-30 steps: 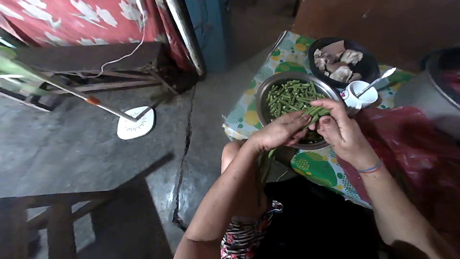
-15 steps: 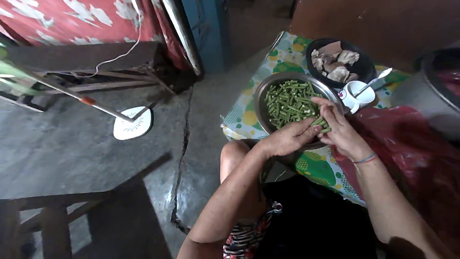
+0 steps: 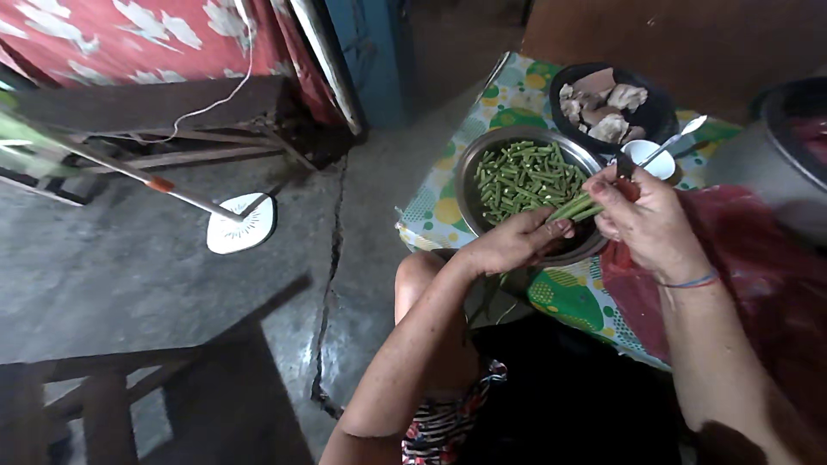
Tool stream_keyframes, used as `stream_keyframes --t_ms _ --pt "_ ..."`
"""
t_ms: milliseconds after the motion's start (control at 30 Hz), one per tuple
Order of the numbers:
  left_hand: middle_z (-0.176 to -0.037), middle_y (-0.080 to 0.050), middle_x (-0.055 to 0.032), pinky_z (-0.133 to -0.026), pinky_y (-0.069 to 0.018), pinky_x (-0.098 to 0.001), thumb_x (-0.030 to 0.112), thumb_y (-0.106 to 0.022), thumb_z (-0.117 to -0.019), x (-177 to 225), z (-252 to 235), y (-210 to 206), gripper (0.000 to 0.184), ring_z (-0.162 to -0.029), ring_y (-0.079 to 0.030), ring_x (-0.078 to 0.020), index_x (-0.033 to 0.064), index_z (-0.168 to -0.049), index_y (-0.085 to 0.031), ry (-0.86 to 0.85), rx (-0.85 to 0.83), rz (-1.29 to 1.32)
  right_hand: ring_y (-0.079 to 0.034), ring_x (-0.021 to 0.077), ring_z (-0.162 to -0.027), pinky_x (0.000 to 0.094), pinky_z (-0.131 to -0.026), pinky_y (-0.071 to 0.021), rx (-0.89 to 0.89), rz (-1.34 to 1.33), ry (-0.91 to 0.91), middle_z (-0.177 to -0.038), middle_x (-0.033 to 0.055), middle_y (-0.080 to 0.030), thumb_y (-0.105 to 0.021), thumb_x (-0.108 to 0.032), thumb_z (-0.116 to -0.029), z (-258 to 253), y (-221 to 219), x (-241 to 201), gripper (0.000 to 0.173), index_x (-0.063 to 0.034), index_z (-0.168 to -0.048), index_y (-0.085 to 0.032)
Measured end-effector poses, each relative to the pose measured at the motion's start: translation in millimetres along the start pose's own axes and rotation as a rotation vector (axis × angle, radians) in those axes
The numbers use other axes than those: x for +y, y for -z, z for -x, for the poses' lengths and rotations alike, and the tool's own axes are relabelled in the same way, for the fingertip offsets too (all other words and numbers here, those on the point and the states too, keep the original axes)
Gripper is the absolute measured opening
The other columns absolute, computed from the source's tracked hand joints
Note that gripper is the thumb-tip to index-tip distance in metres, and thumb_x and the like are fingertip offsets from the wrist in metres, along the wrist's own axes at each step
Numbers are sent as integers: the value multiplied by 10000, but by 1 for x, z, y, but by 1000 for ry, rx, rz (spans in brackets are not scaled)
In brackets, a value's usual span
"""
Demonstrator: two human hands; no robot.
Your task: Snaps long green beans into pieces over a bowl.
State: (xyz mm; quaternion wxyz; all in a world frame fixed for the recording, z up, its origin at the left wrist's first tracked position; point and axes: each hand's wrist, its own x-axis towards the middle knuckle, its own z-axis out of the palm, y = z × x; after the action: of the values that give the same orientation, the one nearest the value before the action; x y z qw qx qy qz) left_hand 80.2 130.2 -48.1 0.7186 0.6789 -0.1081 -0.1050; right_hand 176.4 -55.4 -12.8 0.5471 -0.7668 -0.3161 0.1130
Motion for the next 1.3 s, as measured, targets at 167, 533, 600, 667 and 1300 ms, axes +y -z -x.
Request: stream_keyframes --t_ms 167,533,600,667,1300 --pt "-666 -423 25 -490 -355 -195 240 -371 -1119 -5 -1 7 289 -524 -389 -49 27 -1135 -566 17 223 -19 -600 87 -706 241 -622 -553 -69 -234 -231 -974 -6 -576 -509 -124 -1017 -5 14 3 547 -202 -1531 -339" --pt "-647 -405 26 -451 -337 -181 258 -343 -1127 -3 -2 7 301 -484 -366 -46 36 -1148 -546 100 337 103 -721 149 -986 281 -834 -605 155 -699 -505 -1223 55 -700 -297 -194 -1122 5 14 -2 320 -106 -1302 -547" --pt "-658 -412 20 -451 -342 -185 275 -339 -1129 -2 -1 7 310 -487 -369 -53 42 -1151 -542 121 350 108 -697 167 -1077 296 -907 -589 72 -634 -389 -1317 77 -646 -320 -41 -1048 12 15 -6 419 -113 -1444 -436" --pt "-654 -409 21 -451 -348 -186 277 -345 -1128 -2 -1 7 303 -487 -374 -55 48 -1127 -543 125 352 100 -708 110 -920 221 -788 -592 44 -526 -275 -1223 58 -691 -340 -60 -1048 16 15 -10 419 -137 -1448 -440" --pt "-806 -596 -150 -662 -535 -440 254 -404 -1115 1 -2 -1 335 -697 -608 -259 -37 -1163 -562 52 511 -492 -547 17 -714 194 -629 -492 51 263 149 -967 11 -604 -494 -215 -1038 26 -20 -6 427 -31 -1422 -512"
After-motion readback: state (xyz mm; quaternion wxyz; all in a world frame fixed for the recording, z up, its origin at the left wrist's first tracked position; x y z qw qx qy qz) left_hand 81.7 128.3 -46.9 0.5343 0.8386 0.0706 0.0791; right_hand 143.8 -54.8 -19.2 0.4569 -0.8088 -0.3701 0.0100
